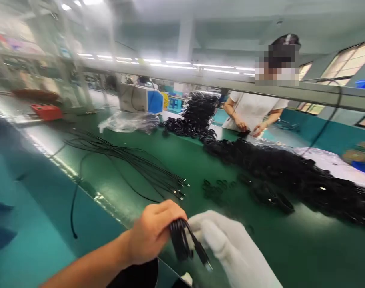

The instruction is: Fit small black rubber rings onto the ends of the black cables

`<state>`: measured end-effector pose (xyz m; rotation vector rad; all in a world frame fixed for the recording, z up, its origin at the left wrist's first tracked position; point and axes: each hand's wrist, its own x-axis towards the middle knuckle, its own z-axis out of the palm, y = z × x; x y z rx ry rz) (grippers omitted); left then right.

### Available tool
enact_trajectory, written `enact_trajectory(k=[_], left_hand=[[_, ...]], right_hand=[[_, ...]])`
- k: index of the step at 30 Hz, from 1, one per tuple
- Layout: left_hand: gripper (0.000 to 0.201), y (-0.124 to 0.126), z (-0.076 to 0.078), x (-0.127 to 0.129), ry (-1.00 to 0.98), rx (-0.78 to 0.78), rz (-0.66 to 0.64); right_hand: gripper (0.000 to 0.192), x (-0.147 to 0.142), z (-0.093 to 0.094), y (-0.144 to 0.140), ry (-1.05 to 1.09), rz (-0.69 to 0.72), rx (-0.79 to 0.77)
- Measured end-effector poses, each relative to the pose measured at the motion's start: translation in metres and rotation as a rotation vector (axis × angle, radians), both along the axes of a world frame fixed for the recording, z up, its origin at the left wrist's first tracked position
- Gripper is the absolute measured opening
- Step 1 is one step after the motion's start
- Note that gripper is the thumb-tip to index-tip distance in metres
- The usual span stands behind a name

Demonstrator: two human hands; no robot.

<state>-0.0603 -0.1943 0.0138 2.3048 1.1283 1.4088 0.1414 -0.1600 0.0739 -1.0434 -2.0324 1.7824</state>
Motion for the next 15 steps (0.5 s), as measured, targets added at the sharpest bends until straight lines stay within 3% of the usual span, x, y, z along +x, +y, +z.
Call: enact_trajectory(k=[3, 6, 10, 15], left_hand=[[0.024, 0.006, -0.001, -0.004, 0.039, -0.129, 0.016], [0.028, 0.009, -0.002, -0.005, 0.067, -0.186, 0.006], [0.030, 0.011, 0.000, -0.006, 0.091, -0.225, -0.012], [0.026, 0.015, 0.004, -0.004, 0.088, -0.289, 0.038]], right_hand=[[0.057, -0.003, 0.002, 0.008, -0.001, -0.102, 0.074], [0.068, -0.013, -0.008, 0.016, 0.022, -0.044, 0.102], [0.052, -0.026, -0.024, 0.029, 0.152, 0.208, -0.052], [0.040, -0.039, -0.038, 0.034, 0.219, 0.120, -0.055]])
